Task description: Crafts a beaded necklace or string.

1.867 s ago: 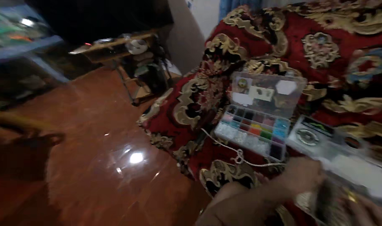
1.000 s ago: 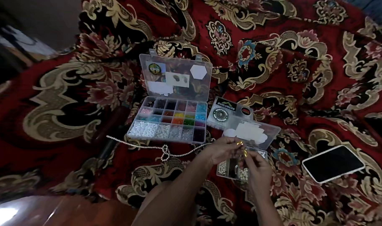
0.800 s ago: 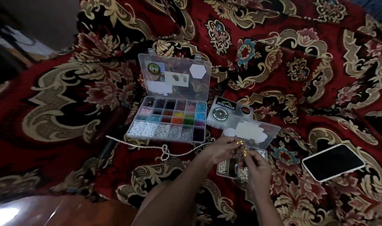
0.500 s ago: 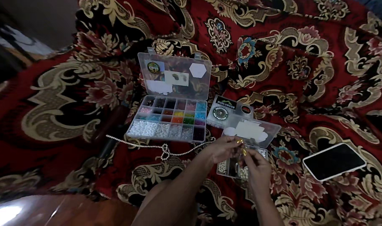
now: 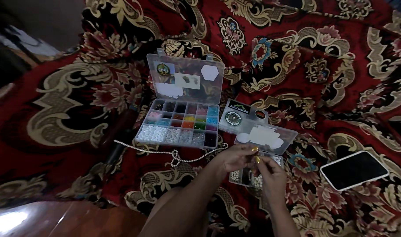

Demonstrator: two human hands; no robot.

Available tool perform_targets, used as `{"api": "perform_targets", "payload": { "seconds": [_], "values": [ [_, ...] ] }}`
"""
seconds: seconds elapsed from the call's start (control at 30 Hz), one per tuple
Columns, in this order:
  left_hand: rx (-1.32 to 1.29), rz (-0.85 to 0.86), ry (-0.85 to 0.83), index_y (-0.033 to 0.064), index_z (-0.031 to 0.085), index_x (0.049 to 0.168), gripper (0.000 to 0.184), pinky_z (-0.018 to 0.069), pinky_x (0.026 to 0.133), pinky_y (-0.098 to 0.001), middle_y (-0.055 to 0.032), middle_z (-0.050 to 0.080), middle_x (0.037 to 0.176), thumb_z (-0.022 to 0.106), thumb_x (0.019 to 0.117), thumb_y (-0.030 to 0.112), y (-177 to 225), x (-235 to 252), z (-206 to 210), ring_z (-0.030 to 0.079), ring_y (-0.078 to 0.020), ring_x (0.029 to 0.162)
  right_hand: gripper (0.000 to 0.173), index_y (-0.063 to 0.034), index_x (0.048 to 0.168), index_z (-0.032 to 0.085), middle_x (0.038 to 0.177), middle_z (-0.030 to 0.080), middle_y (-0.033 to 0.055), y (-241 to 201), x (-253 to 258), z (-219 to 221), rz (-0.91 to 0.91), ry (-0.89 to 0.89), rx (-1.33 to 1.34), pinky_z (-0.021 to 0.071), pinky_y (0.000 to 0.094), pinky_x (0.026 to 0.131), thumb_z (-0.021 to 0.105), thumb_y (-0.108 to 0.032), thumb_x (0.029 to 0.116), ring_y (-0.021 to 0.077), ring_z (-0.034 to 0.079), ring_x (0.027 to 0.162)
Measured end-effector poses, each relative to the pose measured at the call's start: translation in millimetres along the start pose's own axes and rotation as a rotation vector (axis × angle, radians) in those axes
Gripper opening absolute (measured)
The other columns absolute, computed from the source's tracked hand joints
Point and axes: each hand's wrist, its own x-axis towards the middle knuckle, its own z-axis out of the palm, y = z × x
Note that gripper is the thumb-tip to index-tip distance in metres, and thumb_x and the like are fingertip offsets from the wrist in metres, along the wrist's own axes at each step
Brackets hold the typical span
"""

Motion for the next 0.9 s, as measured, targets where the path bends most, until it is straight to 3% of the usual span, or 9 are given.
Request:
{"api": "perform_targets", "payload": {
  "seconds": [0.57, 0.7, 0.9],
  "values": [
    [0.115, 0.033, -0.006, 0.0130, 0.063, 0.099, 0.021, 0.0558, 0.082, -0.0266, 0.0054, 0.067, 0.088, 0.044, 0.1065, 0.009, 3, 0, 0, 0.065, -0.0063, 0.081, 0.015, -0.0004, 0.094, 0.073, 0.071, 0.070, -0.0027, -2, 1, -3, 0.029, 0.000, 0.026, 0.0573, 0.0190, 0.054, 0.058, -0.002, 0.0945, 0.0036, 0.064, 0.055],
    [0.207, 0.073, 0.085, 0.0069, 0.066, 0.102, 0.016, 0.0560, 0.080, -0.0259, 0.0044, 0.068, 0.089, 0.051, 0.1030, 0.002, 6, -2, 6, 0.065, -0.0058, 0.080, 0.015, 0.0001, 0.095, 0.072, 0.070, 0.069, -0.0041, -1, 2, -2, 0.024, 0.006, 0.018, 0.0574, 0.0186, 0.055, 0.057, -0.002, 0.0945, 0.0025, 0.064, 0.056],
    [0.324, 0.150, 0.163, 0.0024, 0.070, 0.099, 0.012, 0.0565, 0.081, -0.0252, 0.0032, 0.070, 0.090, 0.059, 0.0978, -0.003, 8, -3, 11, 0.066, -0.0052, 0.081, 0.015, 0.0006, 0.096, 0.071, 0.071, 0.069, -0.0027, 0, 3, -4, 0.050, 0.030, -0.025, 0.0579, 0.0188, 0.055, 0.056, -0.003, 0.0952, 0.0035, 0.065, 0.057]
  ]
}}
